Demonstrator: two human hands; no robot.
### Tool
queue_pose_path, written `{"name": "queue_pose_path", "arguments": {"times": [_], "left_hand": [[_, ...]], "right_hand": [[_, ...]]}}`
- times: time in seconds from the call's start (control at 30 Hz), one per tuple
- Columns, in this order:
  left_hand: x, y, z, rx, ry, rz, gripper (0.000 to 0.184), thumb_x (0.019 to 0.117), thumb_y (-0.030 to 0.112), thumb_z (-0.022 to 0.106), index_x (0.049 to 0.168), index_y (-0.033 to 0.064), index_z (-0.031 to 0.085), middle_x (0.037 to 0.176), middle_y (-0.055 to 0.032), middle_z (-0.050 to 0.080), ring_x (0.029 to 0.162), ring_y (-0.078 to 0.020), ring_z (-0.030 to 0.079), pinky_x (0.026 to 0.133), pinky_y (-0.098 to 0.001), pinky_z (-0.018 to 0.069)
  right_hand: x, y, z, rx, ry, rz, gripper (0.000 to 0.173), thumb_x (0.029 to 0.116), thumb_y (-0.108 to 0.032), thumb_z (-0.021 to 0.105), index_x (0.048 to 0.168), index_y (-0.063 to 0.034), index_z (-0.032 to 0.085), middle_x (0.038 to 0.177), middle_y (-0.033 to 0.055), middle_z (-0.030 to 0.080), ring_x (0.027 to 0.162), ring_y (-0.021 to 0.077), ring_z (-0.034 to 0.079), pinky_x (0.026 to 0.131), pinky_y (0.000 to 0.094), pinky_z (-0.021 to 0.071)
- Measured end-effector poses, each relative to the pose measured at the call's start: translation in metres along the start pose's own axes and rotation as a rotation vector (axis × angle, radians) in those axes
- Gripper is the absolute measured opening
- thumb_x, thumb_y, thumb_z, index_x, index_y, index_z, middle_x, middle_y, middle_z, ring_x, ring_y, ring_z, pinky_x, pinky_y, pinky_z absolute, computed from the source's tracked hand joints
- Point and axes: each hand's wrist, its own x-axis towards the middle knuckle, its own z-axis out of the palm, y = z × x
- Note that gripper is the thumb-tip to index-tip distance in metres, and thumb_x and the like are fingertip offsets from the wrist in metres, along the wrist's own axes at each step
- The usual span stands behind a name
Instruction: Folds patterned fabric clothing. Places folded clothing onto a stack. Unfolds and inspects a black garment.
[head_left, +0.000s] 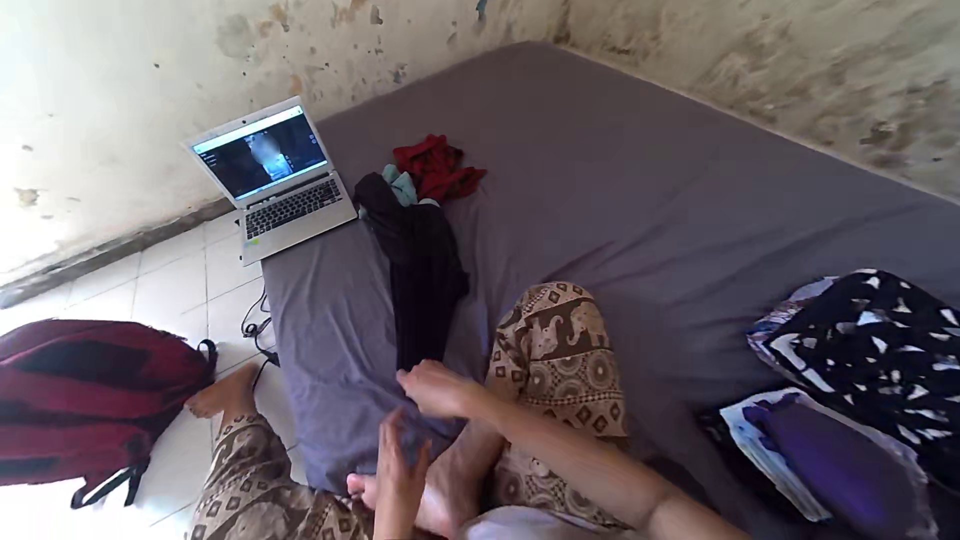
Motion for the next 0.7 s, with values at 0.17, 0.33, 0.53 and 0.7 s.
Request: {"name": "queue_pose_path", "arguments": {"times": [0.17, 0.33, 0.53, 0.7], "left_hand": [[-0.003, 0.001, -0.003, -0.181, 0.33, 0.062, 0.069, 0.0773, 0.011, 0.068, 0.133, -0.0237, 0.047, 0.143, -0.0392, 0.046, 0.135, -0.0411, 0.049, 0.115, -0.0448, 0.0382], [0.0, 0.009, -0.019, -0.265, 0.346, 0.24, 0.032, 0.0826, 0.001, 0.057, 0.104, -0.0202, 0.067, 0.138, -0.038, 0.051, 0.128, -0.0306, 0.057, 0.108, -0.0317, 0.0459], [-0.034, -0.001, -0.031, -0.302, -0.045, -0.028, 0.071, 0.0958, 0.035, 0.056, 0.146, -0.0134, 0.044, 0.157, -0.0328, 0.035, 0.147, -0.0386, 0.038, 0.121, -0.0495, 0.0299], [-0.036, -0.029, -0.021, -0.665, -0.014, -0.266, 0.068, 0.0965, 0.004, 0.045, 0.159, -0.0049, 0.02, 0.156, -0.0277, 0.04, 0.133, -0.024, 0.055, 0.105, -0.037, 0.0495]], "right_hand": [[-0.055, -0.037, 0.028, 0.109, 0.0, -0.345, 0.032, 0.1098, -0.014, 0.042, 0.124, 0.0121, 0.056, 0.116, 0.0318, 0.063, 0.111, 0.0465, 0.063, 0.096, 0.059, 0.0469], [-0.075, -0.042, 0.043, 0.121, 0.007, -0.399, 0.029, 0.1066, -0.014, 0.047, 0.109, 0.0126, 0.059, 0.112, 0.0302, 0.059, 0.103, 0.0443, 0.062, 0.088, 0.057, 0.0469], [-0.097, -0.046, 0.069, 0.252, -0.062, -0.813, 0.018, 0.0953, -0.003, 0.057, 0.089, 0.0137, 0.063, 0.087, 0.0276, 0.064, 0.081, 0.0375, 0.065, 0.073, 0.0493, 0.0504], [-0.099, -0.035, 0.076, 0.59, -0.322, -1.193, 0.038, 0.1023, -0.023, 0.053, 0.086, 0.0092, 0.065, 0.067, 0.0083, 0.062, 0.057, 0.0078, 0.057, 0.057, 0.0236, 0.0486]]}}
